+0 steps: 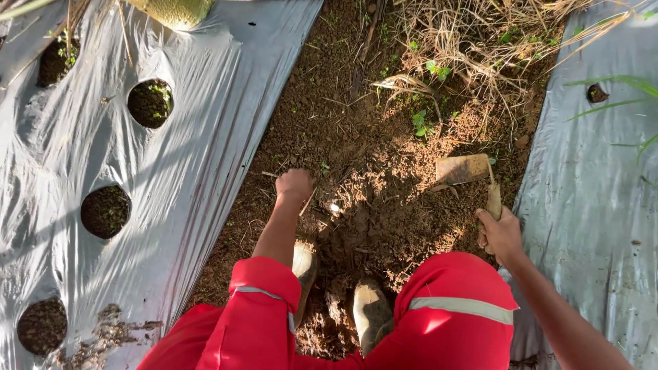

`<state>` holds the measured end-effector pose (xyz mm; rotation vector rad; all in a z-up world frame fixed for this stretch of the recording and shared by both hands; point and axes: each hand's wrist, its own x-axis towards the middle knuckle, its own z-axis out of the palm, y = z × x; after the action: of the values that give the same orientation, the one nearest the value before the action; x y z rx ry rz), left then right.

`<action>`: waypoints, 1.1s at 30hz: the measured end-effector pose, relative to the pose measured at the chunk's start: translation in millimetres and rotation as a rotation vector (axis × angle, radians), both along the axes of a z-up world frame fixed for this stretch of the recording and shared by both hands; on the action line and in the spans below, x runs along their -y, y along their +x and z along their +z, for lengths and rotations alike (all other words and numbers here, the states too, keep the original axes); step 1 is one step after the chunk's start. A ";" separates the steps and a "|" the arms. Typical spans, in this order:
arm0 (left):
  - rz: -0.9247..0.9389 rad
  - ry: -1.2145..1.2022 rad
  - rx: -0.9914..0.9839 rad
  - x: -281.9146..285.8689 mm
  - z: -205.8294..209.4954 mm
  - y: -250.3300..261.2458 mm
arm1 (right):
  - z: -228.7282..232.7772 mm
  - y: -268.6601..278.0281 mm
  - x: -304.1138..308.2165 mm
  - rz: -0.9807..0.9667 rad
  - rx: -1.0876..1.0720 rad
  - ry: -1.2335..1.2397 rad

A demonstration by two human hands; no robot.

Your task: The person uses a small hand hoe to loosen soil and remove weeds from a narrow strip between two rows of plastic mulch. They gather the uprooted weeds by hand and discard them, then continue hoeing and pulling weeds along the row.

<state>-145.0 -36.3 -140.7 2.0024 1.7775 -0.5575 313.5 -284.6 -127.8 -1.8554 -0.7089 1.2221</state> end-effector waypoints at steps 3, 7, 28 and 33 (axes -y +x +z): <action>0.113 0.098 0.169 -16.9 25.8 30.0 | -1.9 -3.1 2.0 -0.030 0.007 -0.006; 0.065 0.066 0.051 -19.9 23.6 52.4 | -18.1 2.9 2.5 -0.040 -0.015 -0.023; -0.209 -0.178 0.269 -151.5 107.7 124.3 | -12.1 -13.4 8.0 -0.128 -0.121 -0.061; -0.363 -0.111 0.371 -172.1 153.3 203.4 | -3.9 -14.4 3.8 -0.137 -0.194 -0.044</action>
<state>58.4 135.8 12.6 2.1908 1.1528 -0.3487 299.1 -288.3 -131.6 -1.7605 -0.4458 1.3148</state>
